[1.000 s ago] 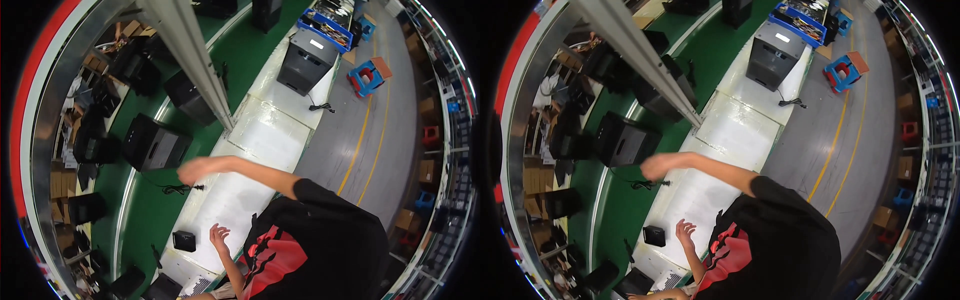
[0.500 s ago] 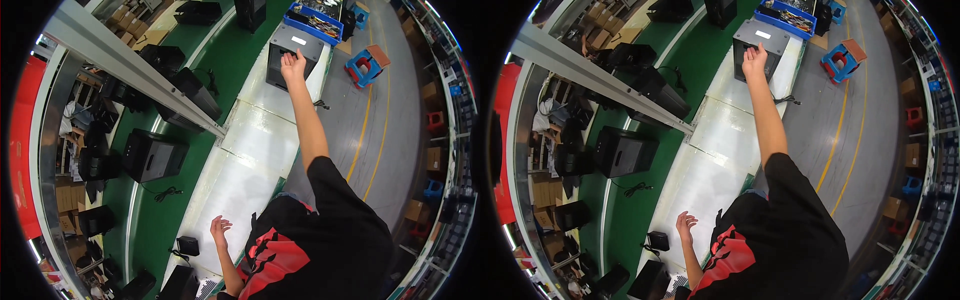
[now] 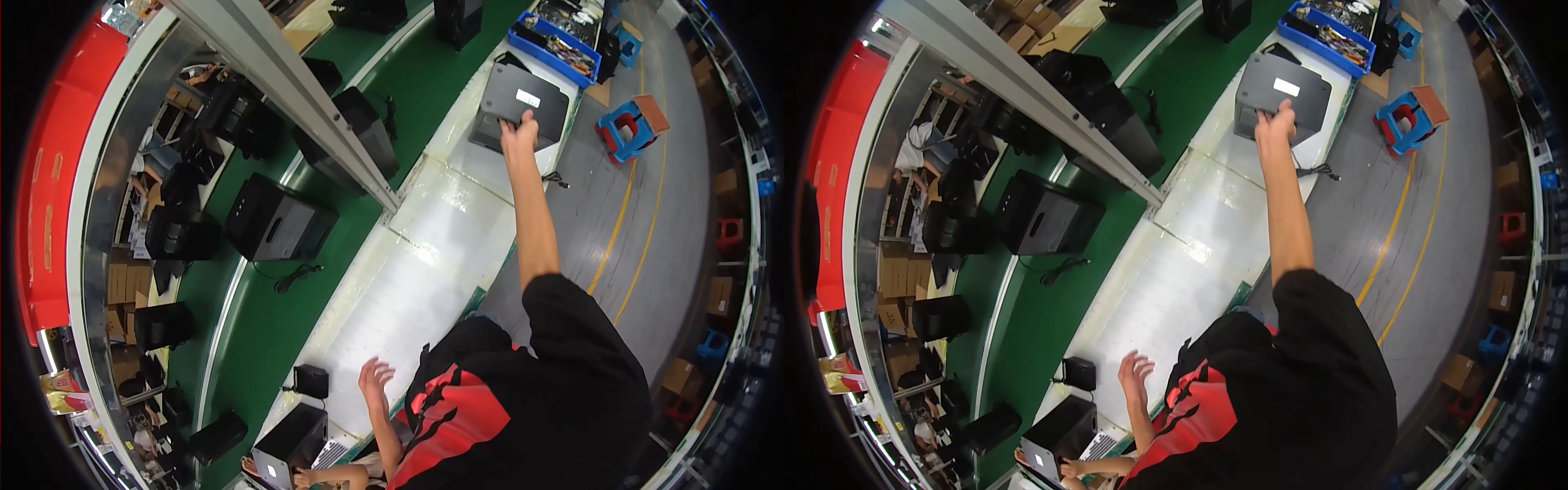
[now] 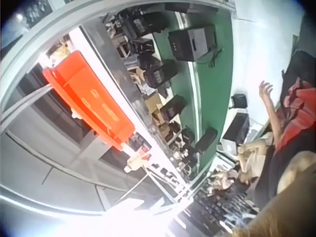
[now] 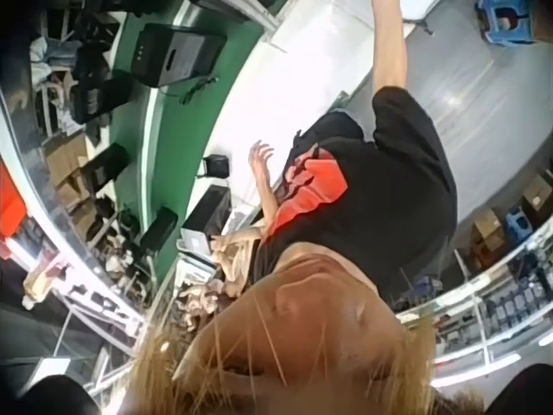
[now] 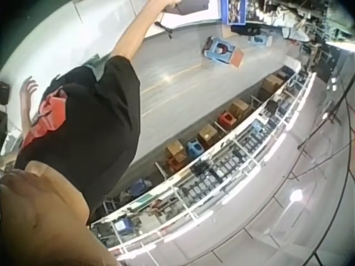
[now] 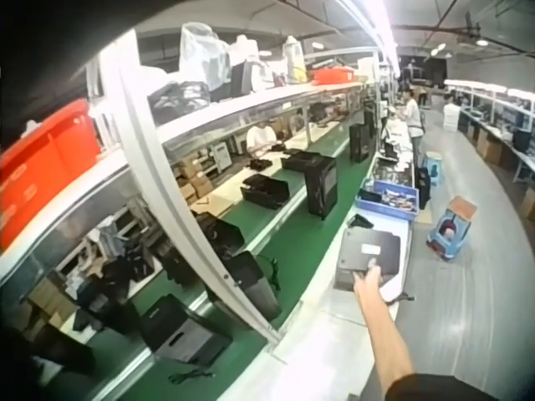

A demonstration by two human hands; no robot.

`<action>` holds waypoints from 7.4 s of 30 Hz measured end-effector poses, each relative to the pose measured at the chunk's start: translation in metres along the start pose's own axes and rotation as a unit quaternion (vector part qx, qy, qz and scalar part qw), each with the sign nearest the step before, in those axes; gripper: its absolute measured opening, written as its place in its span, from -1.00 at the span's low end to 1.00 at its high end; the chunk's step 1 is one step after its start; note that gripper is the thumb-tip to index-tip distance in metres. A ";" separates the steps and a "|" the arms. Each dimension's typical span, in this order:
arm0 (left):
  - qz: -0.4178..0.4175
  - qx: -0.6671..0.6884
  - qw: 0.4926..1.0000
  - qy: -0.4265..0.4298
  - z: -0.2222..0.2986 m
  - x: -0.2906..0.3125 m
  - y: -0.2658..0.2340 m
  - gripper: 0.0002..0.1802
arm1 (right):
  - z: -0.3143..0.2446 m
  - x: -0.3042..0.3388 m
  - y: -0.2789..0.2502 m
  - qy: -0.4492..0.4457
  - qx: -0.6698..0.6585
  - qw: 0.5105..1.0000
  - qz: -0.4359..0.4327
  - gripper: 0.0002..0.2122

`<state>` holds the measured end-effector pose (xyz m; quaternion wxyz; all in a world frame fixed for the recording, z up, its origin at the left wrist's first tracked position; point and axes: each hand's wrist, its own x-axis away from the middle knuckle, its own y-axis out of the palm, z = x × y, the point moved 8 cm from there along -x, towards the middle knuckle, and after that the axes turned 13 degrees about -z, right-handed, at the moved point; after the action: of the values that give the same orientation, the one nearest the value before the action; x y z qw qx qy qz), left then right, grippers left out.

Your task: Installing small rubber feet into the base of electronic devices at an assembly station.

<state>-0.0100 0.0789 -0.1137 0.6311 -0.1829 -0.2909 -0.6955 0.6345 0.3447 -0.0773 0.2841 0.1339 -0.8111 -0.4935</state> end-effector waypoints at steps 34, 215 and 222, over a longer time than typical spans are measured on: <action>-0.009 -0.008 0.997 0.076 -0.009 -0.030 -0.065 0.00 | 0.177 0.603 -0.271 0.499 0.583 0.591 -0.248 -0.50; 0.092 0.381 0.911 0.126 0.014 0.065 -0.010 -0.83 | 0.080 0.427 -0.138 0.090 0.736 0.388 -0.547 -0.91; 0.085 0.384 0.910 0.130 0.013 0.064 -0.011 -0.83 | 0.098 0.431 -0.134 0.062 0.766 0.260 -0.584 -0.92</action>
<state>-0.0316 0.0382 -0.0656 0.7413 0.1417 -0.4345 -0.4916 0.2213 0.1375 -0.0875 -0.2664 0.7568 -0.4935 0.3357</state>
